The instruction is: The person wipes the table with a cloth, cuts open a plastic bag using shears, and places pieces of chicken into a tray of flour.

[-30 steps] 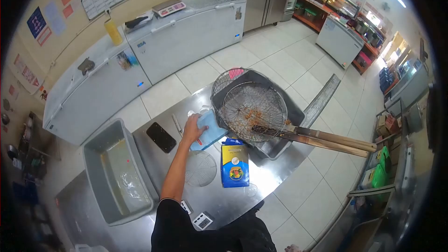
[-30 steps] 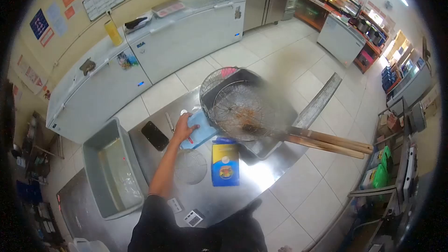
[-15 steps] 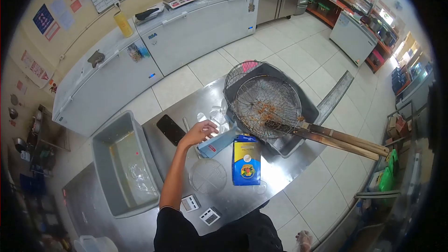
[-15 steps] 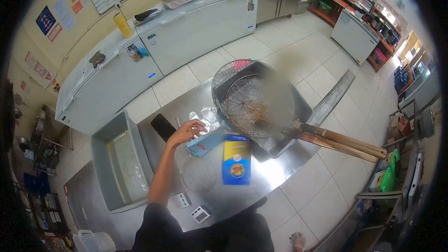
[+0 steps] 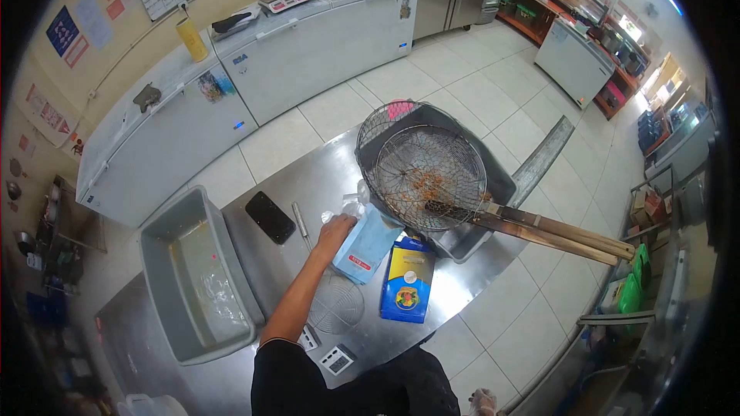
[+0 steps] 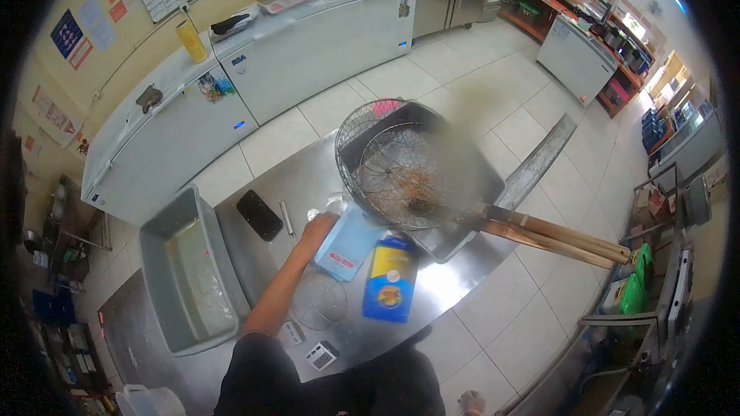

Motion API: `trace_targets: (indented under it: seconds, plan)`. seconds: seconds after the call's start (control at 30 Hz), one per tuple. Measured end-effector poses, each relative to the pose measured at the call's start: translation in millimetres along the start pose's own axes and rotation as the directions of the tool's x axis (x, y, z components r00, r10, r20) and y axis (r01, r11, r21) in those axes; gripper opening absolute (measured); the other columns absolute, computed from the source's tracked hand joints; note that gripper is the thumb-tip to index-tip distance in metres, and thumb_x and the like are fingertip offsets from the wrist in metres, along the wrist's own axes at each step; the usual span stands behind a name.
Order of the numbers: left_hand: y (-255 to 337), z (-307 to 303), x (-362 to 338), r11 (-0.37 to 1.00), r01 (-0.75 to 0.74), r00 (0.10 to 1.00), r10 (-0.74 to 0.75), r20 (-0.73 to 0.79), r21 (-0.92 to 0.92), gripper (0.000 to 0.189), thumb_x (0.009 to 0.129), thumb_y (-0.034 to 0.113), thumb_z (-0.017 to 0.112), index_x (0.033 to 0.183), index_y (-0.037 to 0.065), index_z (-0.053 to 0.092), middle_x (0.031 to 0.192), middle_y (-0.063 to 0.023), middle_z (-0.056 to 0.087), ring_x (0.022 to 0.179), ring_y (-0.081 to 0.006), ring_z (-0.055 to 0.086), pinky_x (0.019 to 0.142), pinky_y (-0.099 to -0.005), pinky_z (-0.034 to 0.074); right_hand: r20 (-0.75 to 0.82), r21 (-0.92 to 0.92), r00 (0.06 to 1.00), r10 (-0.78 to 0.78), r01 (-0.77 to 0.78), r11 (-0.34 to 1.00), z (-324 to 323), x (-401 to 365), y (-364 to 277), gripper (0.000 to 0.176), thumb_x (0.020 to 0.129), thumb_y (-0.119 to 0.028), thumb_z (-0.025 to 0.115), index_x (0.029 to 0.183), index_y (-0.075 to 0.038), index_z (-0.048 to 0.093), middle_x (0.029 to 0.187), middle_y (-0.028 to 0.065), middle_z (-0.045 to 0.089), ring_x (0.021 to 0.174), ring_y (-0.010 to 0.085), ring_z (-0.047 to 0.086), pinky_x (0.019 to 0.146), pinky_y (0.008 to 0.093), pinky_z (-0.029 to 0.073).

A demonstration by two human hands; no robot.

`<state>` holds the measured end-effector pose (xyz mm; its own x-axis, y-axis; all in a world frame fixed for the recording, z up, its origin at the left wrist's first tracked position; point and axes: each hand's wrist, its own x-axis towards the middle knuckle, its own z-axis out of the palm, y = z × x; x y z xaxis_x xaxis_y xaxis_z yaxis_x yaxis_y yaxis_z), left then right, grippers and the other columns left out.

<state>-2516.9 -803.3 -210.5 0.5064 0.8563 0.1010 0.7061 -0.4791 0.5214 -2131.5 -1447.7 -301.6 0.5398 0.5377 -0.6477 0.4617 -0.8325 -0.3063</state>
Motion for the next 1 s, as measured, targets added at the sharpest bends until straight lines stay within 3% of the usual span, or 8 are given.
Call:
trace_targets:
  seconds: [0.03,0.27,0.37,0.43,0.63,0.77,0.83,1.0]
  plan:
    - [0,-2,1,1.000,-0.007,0.999,0.006,0.047,0.020,0.018,0.087,0.017,0.051,0.102,0.011,0.061,0.097,-0.0140,0.060,0.095,-0.0342,0.061,0.078,-0.0460,0.049,-0.043,-0.196,0.981,-0.191,0.180,0.964,2,-4,1,0.014,0.083,-0.026,0.059,0.083,-0.013,0.065,0.089,0.0121,0.065,0.080,0.0309,0.062,0.069,0.0436,0.050]
    - [21,-24,-5,0.973,0.101,0.992,-0.116,-0.058,-0.208,0.018,0.090,0.020,0.057,0.101,0.005,0.059,0.096,-0.0159,0.064,0.089,-0.0341,0.064,0.076,-0.0419,0.050,0.040,-0.131,0.993,-0.110,0.115,0.985,-7,-3,-9,0.012,0.082,-0.025,0.061,0.085,-0.014,0.065,0.095,0.0134,0.065,0.084,0.0324,0.062,0.072,0.0452,0.050]
    - [30,-31,-5,0.966,0.062,0.989,-0.093,-0.117,-0.249,0.019,0.091,0.020,0.059,0.100,0.004,0.057,0.094,-0.0162,0.063,0.087,-0.0343,0.064,0.074,-0.0416,0.049,0.001,0.012,1.000,-0.024,0.024,1.000,-2,4,-10,0.014,0.081,-0.026,0.064,0.088,-0.014,0.065,0.100,0.0139,0.065,0.088,0.0338,0.062,0.074,0.0457,0.050]
    - [43,-33,-7,0.935,0.091,0.988,-0.128,-0.086,-0.343,0.019,0.090,0.020,0.060,0.099,0.004,0.057,0.093,-0.0161,0.063,0.087,-0.0340,0.064,0.074,-0.0412,0.049,0.050,0.654,0.942,0.333,-0.282,0.702,10,20,-6,0.028,0.088,-0.018,0.059,0.104,0.005,0.059,0.077,0.0132,0.065,0.060,0.0241,0.066,0.053,0.0332,0.052]
    - [57,-1,-15,0.973,-0.007,1.000,0.013,0.023,-0.232,0.021,0.090,0.023,0.060,0.102,0.006,0.059,0.097,-0.0155,0.064,0.092,-0.0331,0.065,0.077,-0.0387,0.051,0.042,0.662,0.962,0.268,-0.228,0.714,21,42,18,0.027,0.087,-0.016,0.059,0.104,0.006,0.062,0.079,0.0143,0.066,0.062,0.0242,0.067,0.055,0.0326,0.053]
    - [26,45,-12,0.624,0.134,0.989,-0.039,0.140,-0.770,0.032,0.088,0.024,0.054,0.115,0.008,0.062,0.105,-0.0142,0.062,0.104,-0.0310,0.060,0.087,-0.0422,0.045,0.032,0.649,0.956,0.291,-0.241,0.722,8,34,-12,0.028,0.088,-0.017,0.059,0.104,0.006,0.061,0.079,0.0137,0.065,0.063,0.0241,0.067,0.055,0.0327,0.053]
    - [35,39,-11,0.922,0.143,0.984,-0.093,0.155,-0.360,0.035,0.086,0.023,0.054,0.115,0.006,0.060,0.116,-0.0144,0.057,0.110,-0.0308,0.057,0.089,-0.0442,0.042,0.058,0.596,0.953,0.298,-0.272,0.756,5,30,-17,0.029,0.089,-0.018,0.060,0.104,0.006,0.060,0.080,0.0135,0.065,0.063,0.0242,0.067,0.055,0.0325,0.053]
    - [30,56,-9,0.988,-0.063,0.998,0.066,0.023,-0.138,0.036,0.086,0.022,0.053,0.117,0.005,0.057,0.119,-0.0158,0.053,0.110,-0.0347,0.056,0.087,-0.0444,0.044,0.044,0.626,0.953,0.299,-0.259,0.735,9,28,-24,0.028,0.088,-0.018,0.061,0.102,0.006,0.061,0.081,0.0136,0.066,0.064,0.0238,0.067,0.056,0.0322,0.053]
